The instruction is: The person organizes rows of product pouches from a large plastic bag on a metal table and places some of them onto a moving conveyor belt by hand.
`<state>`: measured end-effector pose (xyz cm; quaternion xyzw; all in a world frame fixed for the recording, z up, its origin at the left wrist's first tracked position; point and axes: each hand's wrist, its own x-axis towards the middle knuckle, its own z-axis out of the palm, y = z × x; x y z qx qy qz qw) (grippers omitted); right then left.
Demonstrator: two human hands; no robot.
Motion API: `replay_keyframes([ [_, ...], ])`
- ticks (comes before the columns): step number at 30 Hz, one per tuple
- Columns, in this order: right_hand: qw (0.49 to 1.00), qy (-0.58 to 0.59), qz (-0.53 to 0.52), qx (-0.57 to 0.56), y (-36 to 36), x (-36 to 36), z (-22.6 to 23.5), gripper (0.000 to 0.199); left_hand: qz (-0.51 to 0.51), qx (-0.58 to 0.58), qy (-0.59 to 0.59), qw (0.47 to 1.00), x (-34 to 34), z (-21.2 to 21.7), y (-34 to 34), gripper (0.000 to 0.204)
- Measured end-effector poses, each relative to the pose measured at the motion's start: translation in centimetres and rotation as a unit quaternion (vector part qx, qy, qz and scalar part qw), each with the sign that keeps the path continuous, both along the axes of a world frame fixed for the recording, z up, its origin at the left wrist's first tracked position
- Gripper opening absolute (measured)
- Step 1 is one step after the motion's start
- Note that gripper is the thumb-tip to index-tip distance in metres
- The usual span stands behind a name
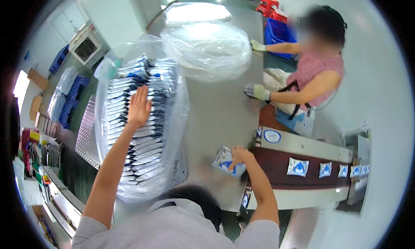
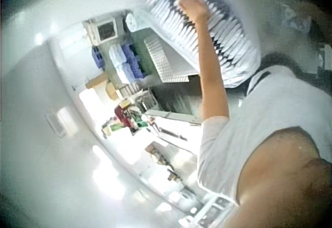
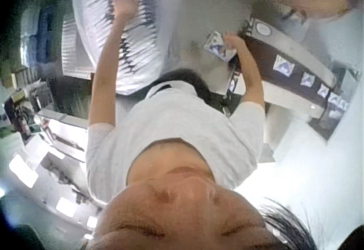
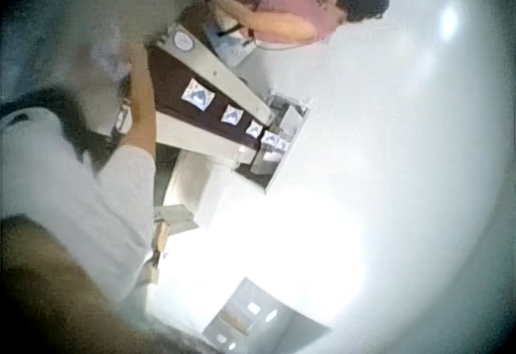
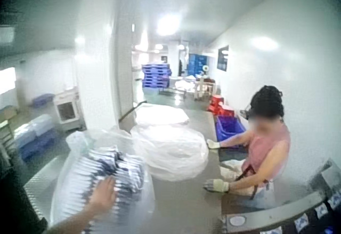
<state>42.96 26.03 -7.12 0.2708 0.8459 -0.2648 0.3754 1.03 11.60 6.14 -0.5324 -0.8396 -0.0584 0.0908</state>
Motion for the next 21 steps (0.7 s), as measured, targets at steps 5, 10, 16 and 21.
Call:
replay_keyframes([
  [5, 0.942, 0.145, -0.028, 0.301, -11.7, 1.7, -1.3, 0.112, -0.007, 0.032, -0.019, 0.999, 0.5, 0.5, -0.2, 0.058],
  [10, 0.944, 0.189, -0.209, 0.173, -13.0, 1.1, -2.0, 0.100, -0.009, 0.052, -0.032, 0.998, 0.7, 0.3, -0.3, 0.059],
  [16, 0.592, 0.652, -0.462, -0.103, -5.7, -10.6, 13.1, 0.065, -0.002, 0.076, -0.053, 0.996, 0.6, 0.6, -0.7, 0.057],
  [21, 0.541, 0.707, -0.387, -0.238, -3.1, -24.4, 22.3, 0.048, -0.004, 0.104, -0.047, 0.994, 0.2, 0.3, -1.1, 0.057],
])
